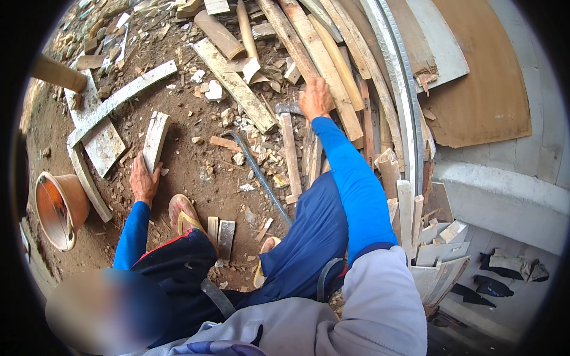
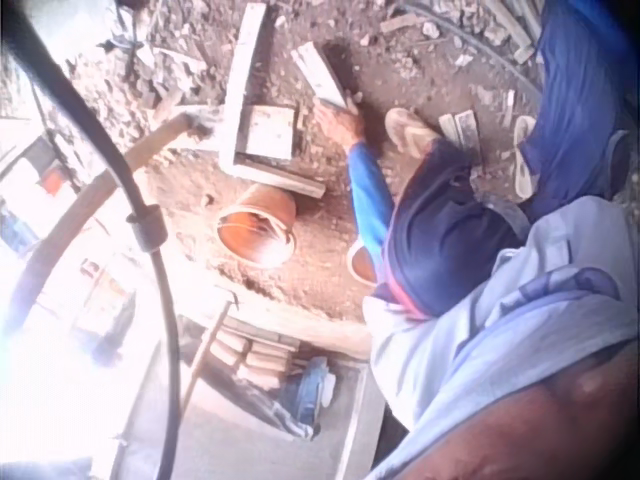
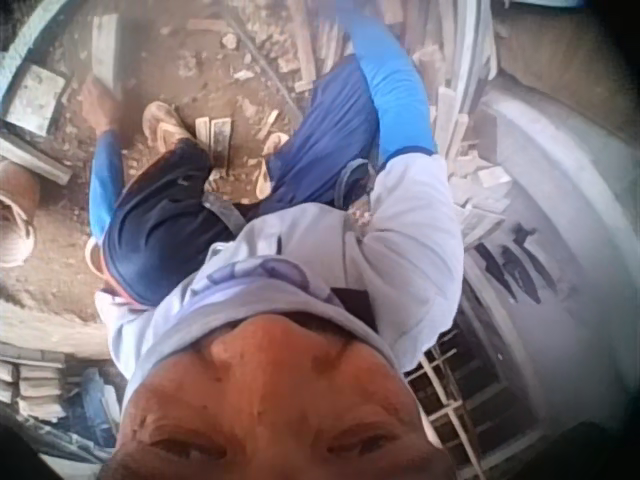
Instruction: The person sits on the ground and uses a metal bar to break small pieces of wood. They repeatedly position the wood and strike it with the bar to split it into smaller fragments.
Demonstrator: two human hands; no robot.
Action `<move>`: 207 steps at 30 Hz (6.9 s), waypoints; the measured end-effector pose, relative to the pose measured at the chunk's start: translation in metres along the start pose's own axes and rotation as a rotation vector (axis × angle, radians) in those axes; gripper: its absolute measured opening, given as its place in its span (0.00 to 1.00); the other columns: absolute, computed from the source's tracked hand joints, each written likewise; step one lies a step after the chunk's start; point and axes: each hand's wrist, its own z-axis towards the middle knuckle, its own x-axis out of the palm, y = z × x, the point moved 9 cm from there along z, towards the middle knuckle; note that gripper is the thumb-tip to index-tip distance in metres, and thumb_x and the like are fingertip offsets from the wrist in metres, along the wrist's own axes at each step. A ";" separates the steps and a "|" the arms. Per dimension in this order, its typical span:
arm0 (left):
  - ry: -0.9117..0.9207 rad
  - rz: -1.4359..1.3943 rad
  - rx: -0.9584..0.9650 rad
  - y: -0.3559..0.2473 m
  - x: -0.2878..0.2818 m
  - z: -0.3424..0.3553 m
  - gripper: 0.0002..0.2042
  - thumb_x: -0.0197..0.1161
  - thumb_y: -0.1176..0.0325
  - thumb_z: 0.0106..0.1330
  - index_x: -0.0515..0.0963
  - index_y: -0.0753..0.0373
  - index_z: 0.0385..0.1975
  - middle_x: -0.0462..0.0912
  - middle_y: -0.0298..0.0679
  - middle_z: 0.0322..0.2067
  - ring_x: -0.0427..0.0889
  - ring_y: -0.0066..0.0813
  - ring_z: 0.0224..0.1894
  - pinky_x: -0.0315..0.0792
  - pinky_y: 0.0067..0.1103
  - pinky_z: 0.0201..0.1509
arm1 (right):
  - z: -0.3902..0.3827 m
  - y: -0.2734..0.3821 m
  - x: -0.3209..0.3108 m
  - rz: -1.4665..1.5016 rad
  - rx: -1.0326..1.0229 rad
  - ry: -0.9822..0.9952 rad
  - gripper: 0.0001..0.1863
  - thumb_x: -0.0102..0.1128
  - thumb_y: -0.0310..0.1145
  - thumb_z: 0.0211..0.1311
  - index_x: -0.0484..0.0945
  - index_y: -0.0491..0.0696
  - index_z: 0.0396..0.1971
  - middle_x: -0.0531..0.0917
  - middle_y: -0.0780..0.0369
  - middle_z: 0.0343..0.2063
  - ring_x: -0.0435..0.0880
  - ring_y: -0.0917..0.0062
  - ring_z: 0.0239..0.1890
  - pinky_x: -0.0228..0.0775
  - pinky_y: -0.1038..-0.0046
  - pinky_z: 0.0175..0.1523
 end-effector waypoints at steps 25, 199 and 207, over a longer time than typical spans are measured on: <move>0.005 -0.101 -0.035 0.004 -0.014 -0.001 0.38 0.74 0.48 0.60 0.71 0.68 0.64 0.78 0.50 0.51 0.79 0.50 0.54 0.76 0.38 0.59 | -0.162 0.170 0.024 1.773 0.433 0.957 0.34 0.64 0.32 0.58 0.67 0.38 0.65 0.84 0.51 0.50 0.89 0.64 0.46 0.84 0.56 0.58; 0.339 -1.500 -0.077 -0.130 -0.004 0.023 0.35 0.77 0.44 0.58 0.81 0.70 0.53 0.85 0.41 0.43 0.83 0.30 0.46 0.77 0.28 0.52 | -0.059 0.275 -0.086 0.825 -0.411 0.021 0.12 0.54 0.33 0.80 0.81 0.41 0.38 0.88 0.57 0.24 0.89 0.70 0.26 0.78 0.68 0.32; 0.216 -1.538 -0.142 -0.152 -0.011 0.013 0.37 0.77 0.42 0.56 0.83 0.73 0.50 0.85 0.45 0.43 0.85 0.33 0.44 0.79 0.29 0.50 | -0.015 0.243 -0.097 0.687 -0.529 0.013 0.14 0.55 0.41 0.82 0.82 0.47 0.40 0.85 0.64 0.24 0.83 0.81 0.24 0.74 0.73 0.30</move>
